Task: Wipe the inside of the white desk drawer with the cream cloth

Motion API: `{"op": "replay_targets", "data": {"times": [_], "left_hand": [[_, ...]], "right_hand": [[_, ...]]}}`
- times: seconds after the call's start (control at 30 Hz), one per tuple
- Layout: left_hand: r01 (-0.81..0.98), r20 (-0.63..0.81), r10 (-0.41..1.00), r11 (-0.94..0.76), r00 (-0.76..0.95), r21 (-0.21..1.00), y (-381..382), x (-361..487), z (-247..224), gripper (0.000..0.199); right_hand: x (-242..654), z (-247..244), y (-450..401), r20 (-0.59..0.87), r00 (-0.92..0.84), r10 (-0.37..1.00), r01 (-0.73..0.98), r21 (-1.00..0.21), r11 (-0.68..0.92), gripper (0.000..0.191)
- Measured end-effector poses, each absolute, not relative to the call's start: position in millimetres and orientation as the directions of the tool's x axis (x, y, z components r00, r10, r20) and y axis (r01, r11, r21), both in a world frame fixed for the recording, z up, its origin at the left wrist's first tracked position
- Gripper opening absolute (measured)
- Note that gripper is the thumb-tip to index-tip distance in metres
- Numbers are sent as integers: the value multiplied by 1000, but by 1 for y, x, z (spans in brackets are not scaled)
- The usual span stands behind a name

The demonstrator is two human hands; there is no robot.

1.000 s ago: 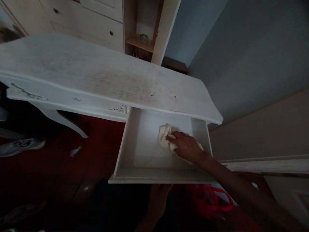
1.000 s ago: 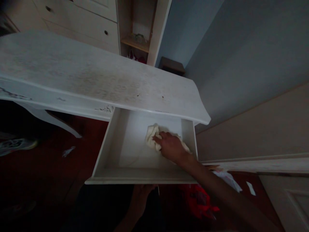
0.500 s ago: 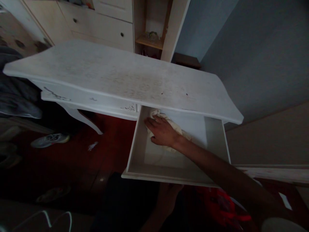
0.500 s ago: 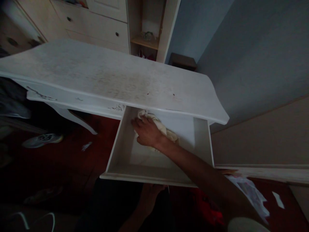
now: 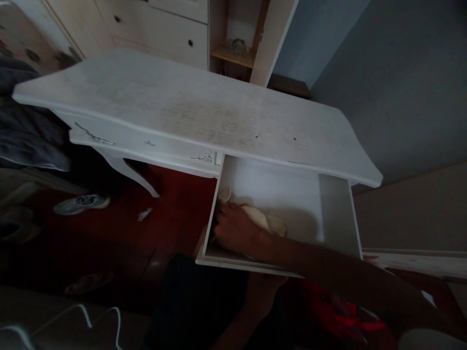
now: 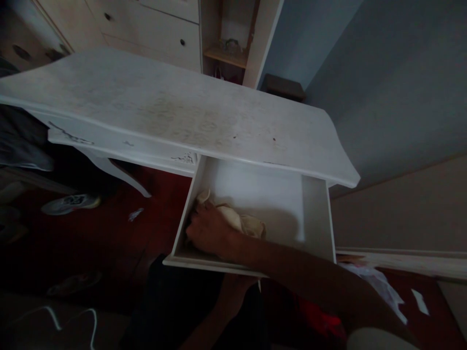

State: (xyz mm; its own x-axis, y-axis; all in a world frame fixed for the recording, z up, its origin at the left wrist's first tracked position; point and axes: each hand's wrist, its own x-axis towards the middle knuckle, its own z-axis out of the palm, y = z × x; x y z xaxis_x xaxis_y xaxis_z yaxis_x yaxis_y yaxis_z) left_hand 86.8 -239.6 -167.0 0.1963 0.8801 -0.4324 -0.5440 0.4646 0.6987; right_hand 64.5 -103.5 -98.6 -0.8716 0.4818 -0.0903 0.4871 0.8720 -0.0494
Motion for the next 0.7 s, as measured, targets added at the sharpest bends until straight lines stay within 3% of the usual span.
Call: {"op": "replay_targets", "data": {"times": [0.23,0.43,0.53,0.7], "left_hand": [[-544,-429,890,440,155,715,-238,89,-163,20],[-545,-433,895,416,104,728,-238,91,-160,12],[-516,-487,868,462,97,721,-237,90,-158,10],[-512,-497,861,476,106,715,-234,91,-160,11]], "right_hand": [[58,-97,-100,-228,-791,567,585,-12,811,21],[55,-92,-102,-297,-634,714,749,-2,663,45],[48,-86,-103,-348,-525,777,832,-17,554,43],[44,-79,-101,-384,-482,788,860,-33,510,33]]}}
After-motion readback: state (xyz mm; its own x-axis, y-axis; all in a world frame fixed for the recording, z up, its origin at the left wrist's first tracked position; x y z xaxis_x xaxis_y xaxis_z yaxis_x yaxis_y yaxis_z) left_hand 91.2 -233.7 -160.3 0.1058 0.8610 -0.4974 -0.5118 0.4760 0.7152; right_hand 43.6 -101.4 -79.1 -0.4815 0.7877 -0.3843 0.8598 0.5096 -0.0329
